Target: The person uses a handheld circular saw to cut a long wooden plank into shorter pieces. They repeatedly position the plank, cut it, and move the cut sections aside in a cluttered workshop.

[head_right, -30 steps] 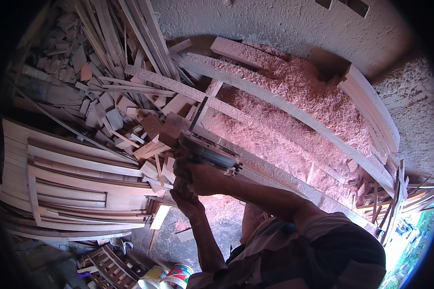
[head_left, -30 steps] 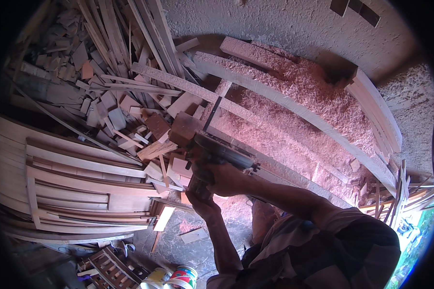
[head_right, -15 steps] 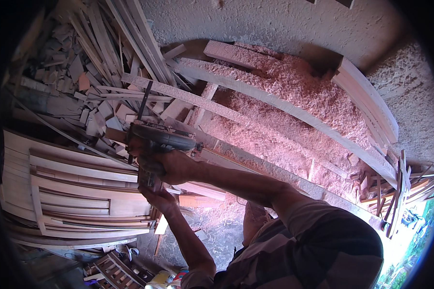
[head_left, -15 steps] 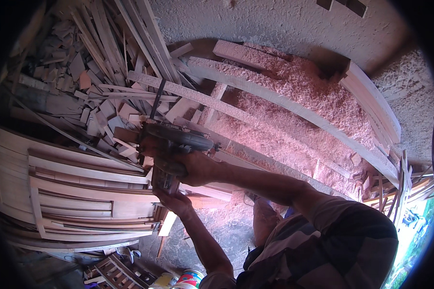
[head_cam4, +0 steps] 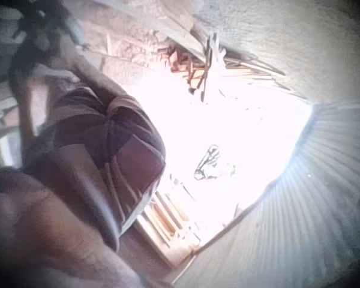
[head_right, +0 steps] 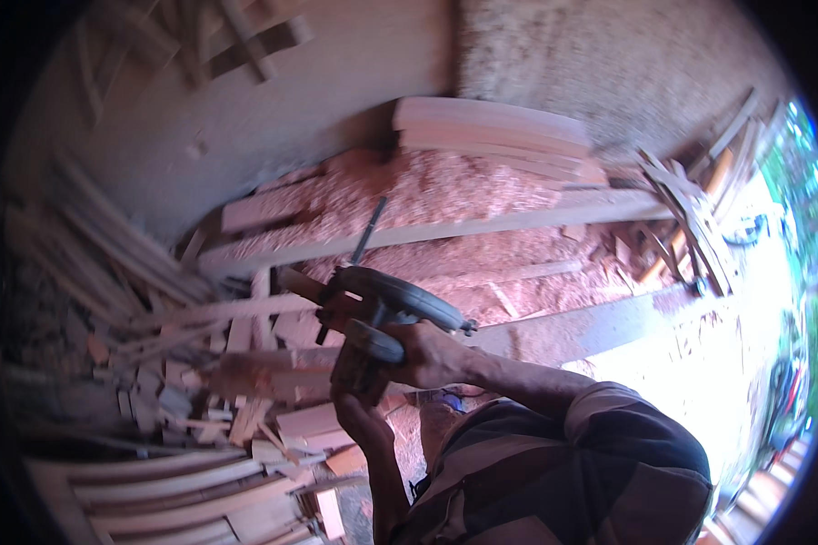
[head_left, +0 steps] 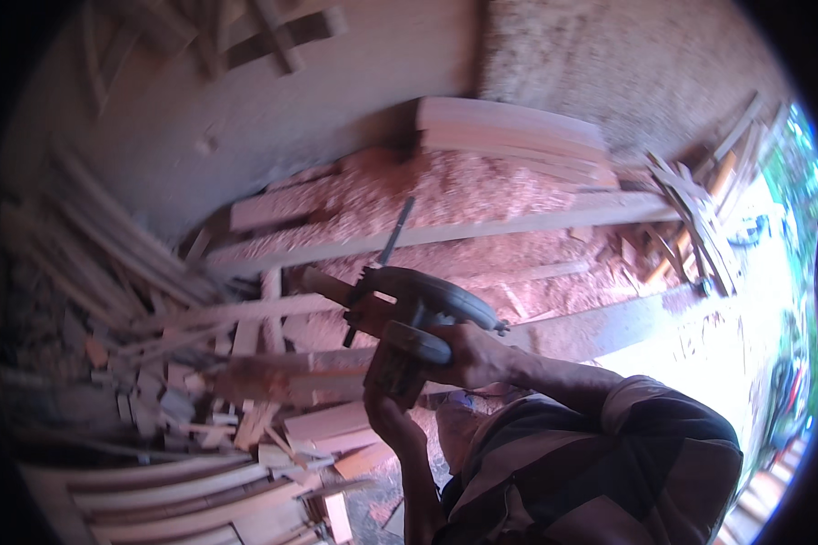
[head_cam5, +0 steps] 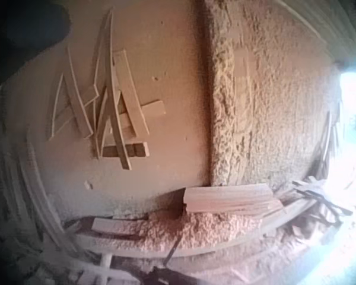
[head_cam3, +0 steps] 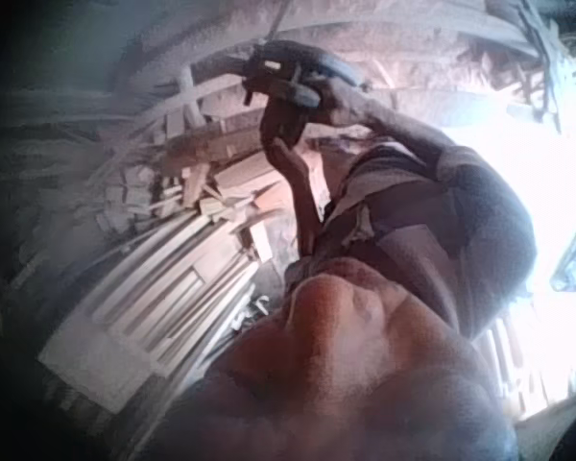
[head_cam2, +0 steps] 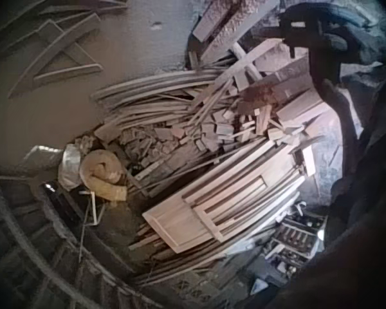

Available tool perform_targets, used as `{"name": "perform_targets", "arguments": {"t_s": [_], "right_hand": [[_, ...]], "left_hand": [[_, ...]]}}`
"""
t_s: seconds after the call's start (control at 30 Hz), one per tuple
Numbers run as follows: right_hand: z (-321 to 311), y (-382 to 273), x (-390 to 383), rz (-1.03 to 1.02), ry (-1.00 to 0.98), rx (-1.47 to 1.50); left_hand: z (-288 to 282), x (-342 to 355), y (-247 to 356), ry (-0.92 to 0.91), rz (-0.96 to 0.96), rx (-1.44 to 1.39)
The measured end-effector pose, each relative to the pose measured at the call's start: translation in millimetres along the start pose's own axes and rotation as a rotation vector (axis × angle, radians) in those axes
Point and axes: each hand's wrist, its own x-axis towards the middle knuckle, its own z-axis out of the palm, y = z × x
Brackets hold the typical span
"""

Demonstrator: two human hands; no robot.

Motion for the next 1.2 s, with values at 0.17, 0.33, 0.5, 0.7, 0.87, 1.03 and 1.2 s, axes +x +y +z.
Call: {"name": "perform_targets", "arguments": {"t_s": [0.17, 0.33, 0.5, 0.7, 0.87, 1.03, 1.2], "right_hand": [[-99.0, 39.0, -123.5, 0.181, 0.251, -0.121], [-158.7, 85.9, -239.3, 0.311, 0.489, -0.179], [-192.2, 138.2, -319.4, 0.411, 0.613, -0.299], [-211.9, 181.9, -372.7, 0.518, 0.698, -0.355], [-210.2, 194.5, -391.7, 0.613, 0.694, -0.328], [-197.0, 207.4, -387.0, 0.53, 0.767, -0.362], [-184.3, 207.0, -377.5, 0.4, 0.812, -0.43]], "left_hand": [[87.8, -43.2, -21.4, -0.582, -0.136, 0.288], [187.5, -93.0, -56.4, -0.989, 0.078, 0.574], [273.0, -150.0, -105.3, -1.181, 0.147, 0.756], [331.3, -185.1, -159.8, -1.224, 0.515, 0.707], [346.6, -200.1, -164.3, -1.298, 0.489, 0.763], [353.3, -196.4, -147.6, -1.368, 0.312, 0.894], [331.5, -154.0, -130.8, -1.282, 0.261, 0.834]]}}
